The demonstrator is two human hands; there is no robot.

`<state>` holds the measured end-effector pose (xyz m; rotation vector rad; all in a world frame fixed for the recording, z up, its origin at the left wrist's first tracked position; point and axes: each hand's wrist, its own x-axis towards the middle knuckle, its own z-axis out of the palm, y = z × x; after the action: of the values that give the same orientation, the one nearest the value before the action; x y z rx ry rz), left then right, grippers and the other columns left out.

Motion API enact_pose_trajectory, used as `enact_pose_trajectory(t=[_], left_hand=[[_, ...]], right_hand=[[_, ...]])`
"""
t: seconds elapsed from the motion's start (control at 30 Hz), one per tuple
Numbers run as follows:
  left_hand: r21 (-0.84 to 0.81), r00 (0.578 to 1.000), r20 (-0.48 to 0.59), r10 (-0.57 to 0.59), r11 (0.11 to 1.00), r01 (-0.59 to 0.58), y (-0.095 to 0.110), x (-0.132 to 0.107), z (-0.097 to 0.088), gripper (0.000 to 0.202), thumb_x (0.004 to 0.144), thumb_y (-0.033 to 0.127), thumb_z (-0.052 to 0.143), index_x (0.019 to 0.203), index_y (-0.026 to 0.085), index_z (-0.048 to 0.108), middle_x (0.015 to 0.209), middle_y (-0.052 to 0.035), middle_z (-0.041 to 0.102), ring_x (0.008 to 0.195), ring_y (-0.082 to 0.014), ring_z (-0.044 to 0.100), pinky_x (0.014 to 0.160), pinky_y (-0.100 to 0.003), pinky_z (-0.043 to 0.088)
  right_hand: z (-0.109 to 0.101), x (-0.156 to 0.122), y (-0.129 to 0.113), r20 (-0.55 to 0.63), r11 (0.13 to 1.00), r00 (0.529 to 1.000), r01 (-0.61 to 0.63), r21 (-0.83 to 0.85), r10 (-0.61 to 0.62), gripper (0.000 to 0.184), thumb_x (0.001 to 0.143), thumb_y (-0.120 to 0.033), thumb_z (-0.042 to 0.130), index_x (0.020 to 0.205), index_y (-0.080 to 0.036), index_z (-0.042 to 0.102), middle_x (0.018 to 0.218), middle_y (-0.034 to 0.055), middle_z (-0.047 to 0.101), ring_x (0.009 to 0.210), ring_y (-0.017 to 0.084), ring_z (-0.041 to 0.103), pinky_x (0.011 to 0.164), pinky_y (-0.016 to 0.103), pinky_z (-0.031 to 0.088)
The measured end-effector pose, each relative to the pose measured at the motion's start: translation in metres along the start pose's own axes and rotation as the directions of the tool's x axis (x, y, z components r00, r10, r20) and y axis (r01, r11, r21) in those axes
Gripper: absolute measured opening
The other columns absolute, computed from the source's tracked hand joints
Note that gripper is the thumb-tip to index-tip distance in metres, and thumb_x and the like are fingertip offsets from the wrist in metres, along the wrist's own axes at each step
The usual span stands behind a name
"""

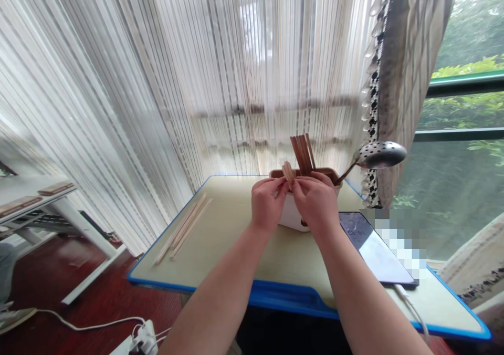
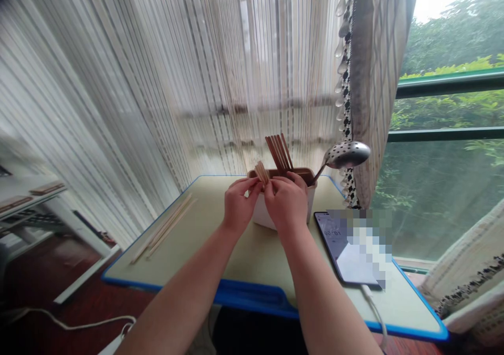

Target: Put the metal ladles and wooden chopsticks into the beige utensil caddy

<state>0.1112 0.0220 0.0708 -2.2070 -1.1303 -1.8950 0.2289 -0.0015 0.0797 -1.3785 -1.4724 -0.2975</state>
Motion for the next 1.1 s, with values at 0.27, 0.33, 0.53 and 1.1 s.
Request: enact_pose_trajectory(t=[0.27, 0.33, 0.53, 1.1], left_hand=[[-0.006, 1.000, -0.016, -0.022, 1.000, 0.022, -0.001, 0.001, -0.001, 0.016, 0.077, 0.029, 0.061, 0.088, 0.021, 0.069, 0.083, -0.0046, 0.070, 0.083, -0.0170, 0.062, 0.081, -0.035, 0.050], [-0.004, 0.999, -0.032, -0.028, 1.000, 0.027, 0.001, 0.001, -0.001, 0.017, 0.077, 0.028, 0.061, 0.089, 0.020, 0.069, 0.083, -0.0050, 0.069, 0.084, -0.0173, 0.062, 0.082, -0.036, 0.049], [0.044, 0.997, -0.078, -0.016, 0.999, 0.019, 0.005, -0.003, -0.003, 0.030, 0.078, 0.026, 0.058, 0.107, 0.020, 0.059, 0.093, -0.0059, 0.067, 0.095, -0.0195, 0.057, 0.088, -0.039, 0.046], [0.821, 0.896, -0.031, -0.444, 0.500, 0.276, -0.080, -0.026, -0.134, 0.028, 0.078, 0.009, 0.044, 0.102, 0.017, 0.055, 0.101, -0.0114, 0.056, 0.096, -0.0223, 0.052, 0.081, -0.036, 0.041]], right_hand=[[-0.001, -0.001, -0.002, 0.014, 1.000, 1.000, 0.009, 0.020, -0.009, 0.023, 0.078, -0.031, 0.051, 0.075, -0.022, 0.072, 0.085, 0.0034, 0.071, 0.099, 0.022, 0.052, 0.087, 0.036, 0.039], [0.000, 0.000, -0.002, 0.014, 1.000, 1.000, 0.010, 0.025, -0.011, 0.023, 0.078, -0.031, 0.051, 0.078, -0.021, 0.072, 0.084, 0.0040, 0.071, 0.095, 0.021, 0.054, 0.085, 0.036, 0.040], [0.005, 0.001, 0.003, -0.092, 0.998, 0.994, 0.059, 0.030, -0.056, 0.023, 0.076, -0.029, 0.053, 0.080, -0.017, 0.071, 0.099, 0.0090, 0.068, 0.102, 0.022, 0.054, 0.092, 0.037, 0.040], [0.085, -0.077, -0.041, 0.438, 0.843, 0.882, -0.099, 0.529, -0.172, 0.023, 0.073, -0.035, 0.049, 0.090, -0.020, 0.055, 0.086, 0.0072, 0.062, 0.076, 0.022, 0.061, 0.069, 0.036, 0.050]])
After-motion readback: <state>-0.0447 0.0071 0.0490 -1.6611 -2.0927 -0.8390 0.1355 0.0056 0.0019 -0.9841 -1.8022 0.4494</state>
